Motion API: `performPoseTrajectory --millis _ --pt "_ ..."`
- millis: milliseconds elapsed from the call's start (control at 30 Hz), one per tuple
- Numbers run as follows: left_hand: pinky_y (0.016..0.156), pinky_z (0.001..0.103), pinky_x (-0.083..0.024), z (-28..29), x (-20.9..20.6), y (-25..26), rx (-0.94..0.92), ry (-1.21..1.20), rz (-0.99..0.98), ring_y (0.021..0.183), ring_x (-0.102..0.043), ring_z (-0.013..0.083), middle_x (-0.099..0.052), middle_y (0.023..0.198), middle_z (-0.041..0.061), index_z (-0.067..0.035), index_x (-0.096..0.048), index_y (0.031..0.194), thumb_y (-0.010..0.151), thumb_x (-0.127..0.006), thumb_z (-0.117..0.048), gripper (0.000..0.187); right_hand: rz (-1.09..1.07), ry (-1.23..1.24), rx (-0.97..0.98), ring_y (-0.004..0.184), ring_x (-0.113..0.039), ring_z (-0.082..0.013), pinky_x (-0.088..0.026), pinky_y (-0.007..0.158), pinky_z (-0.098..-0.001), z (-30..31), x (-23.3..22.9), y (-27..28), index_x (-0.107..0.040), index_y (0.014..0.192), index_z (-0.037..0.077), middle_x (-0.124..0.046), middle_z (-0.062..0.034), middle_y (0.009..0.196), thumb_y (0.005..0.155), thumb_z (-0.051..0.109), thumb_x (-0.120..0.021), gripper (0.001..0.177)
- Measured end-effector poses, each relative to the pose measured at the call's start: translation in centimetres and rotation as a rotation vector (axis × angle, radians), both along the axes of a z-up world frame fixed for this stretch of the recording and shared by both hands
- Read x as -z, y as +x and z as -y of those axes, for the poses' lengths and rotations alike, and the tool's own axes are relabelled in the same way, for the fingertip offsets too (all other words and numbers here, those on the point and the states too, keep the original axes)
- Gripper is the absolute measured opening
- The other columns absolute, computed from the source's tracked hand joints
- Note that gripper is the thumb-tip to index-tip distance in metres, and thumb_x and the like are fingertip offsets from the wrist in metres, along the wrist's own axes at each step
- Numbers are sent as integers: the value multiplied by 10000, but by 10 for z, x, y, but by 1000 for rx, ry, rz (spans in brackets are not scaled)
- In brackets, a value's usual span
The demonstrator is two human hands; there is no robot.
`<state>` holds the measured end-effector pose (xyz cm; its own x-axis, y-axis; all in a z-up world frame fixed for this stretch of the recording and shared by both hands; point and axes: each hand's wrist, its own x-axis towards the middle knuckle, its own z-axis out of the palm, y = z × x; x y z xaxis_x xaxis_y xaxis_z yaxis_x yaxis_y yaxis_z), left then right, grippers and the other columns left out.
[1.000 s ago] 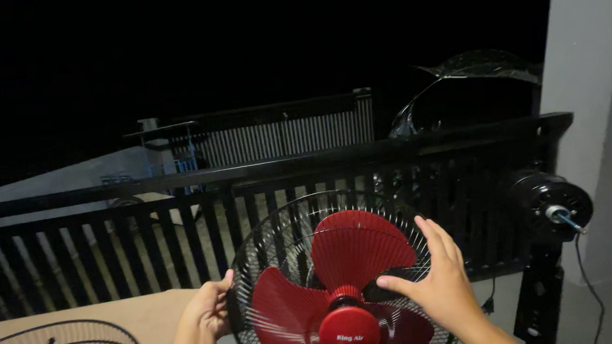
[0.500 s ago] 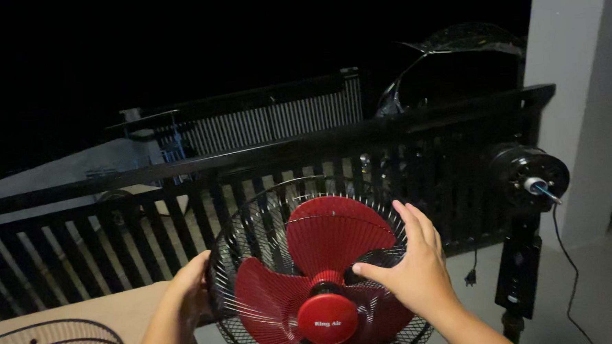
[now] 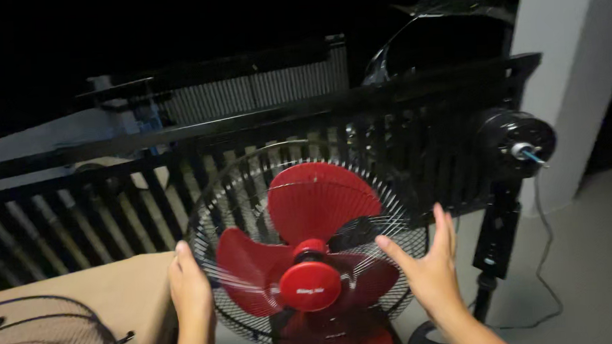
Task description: The person disassembles two standing electric fans by removing the front grilles, blades, and rear grilles, then reassembles them. The person handles the grilles, blades, and central hubs of both a black fan and a red fan, placing removed parts on a nearby table before reattaching them.
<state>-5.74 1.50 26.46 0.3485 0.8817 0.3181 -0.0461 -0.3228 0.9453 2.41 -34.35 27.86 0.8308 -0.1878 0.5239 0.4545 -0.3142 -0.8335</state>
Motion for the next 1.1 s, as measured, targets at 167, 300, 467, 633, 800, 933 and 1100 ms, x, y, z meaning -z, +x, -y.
performPoseTrajectory --millis 167,300,467,633,800,933,1100 --pt "1164 440 -296 37 4 -10 -14 45 -43 1428 -412 395 -448 1547 236 -34 -401 1535 1020 -349 -565 742 -251 353 -380 1359 -546 -263 -415 1098 -372 7 23 3 -281 1606 123 -550 -166 1520 638 481 -832 1170" --pt "1176 441 -272 42 -4 -9 -20 80 13 1457 -366 394 -401 1568 252 -9 -376 1541 1010 -403 -577 778 -344 284 -325 1382 -515 -230 -393 1120 -367 4 23 2 -117 1617 101 -485 -152 1529 617 450 -870 1299" --pt "1177 441 -286 42 5 -9 -24 117 40 1447 -394 393 -422 1556 270 10 -390 1533 991 -473 -593 815 -292 187 -258 1399 -480 -232 -384 1122 -364 7 22 -3 -147 1601 37 -450 -180 1537 609 417 -913 1309" --pt "1167 447 -313 26 0 -6 -21 191 -6 1428 -421 415 -448 1529 306 21 -430 1524 966 -553 -595 841 -262 214 -227 1392 -515 -231 -389 1125 -359 9 17 -3 -296 1573 27 -517 -170 1521 619 401 -906 1193" --pt "1130 425 -340 20 -15 -10 86 113 41 1384 -462 368 -473 1495 261 11 -462 1497 869 -679 -582 890 -324 299 -200 1262 -616 -297 -509 1013 -416 11 18 -2 -361 1575 98 -600 -174 1410 568 363 -922 1182" --pt "1120 420 -365 30 -28 -19 90 50 28 1346 -500 351 -484 1452 242 -6 -474 1498 802 -744 -586 945 -195 164 -101 1322 -510 -278 -467 1017 -401 15 19 0 -380 1539 53 -459 -129 1478 586 319 -952 1143" --pt "1097 429 -398 37 -54 -26 120 96 159 1311 -527 363 -537 1426 254 15 -513 1451 773 -761 -614 957 -89 177 -132 1312 -541 -291 -492 1010 -401 25 3 7 -409 1536 49 -482 -131 1466 572 361 -923 1136"
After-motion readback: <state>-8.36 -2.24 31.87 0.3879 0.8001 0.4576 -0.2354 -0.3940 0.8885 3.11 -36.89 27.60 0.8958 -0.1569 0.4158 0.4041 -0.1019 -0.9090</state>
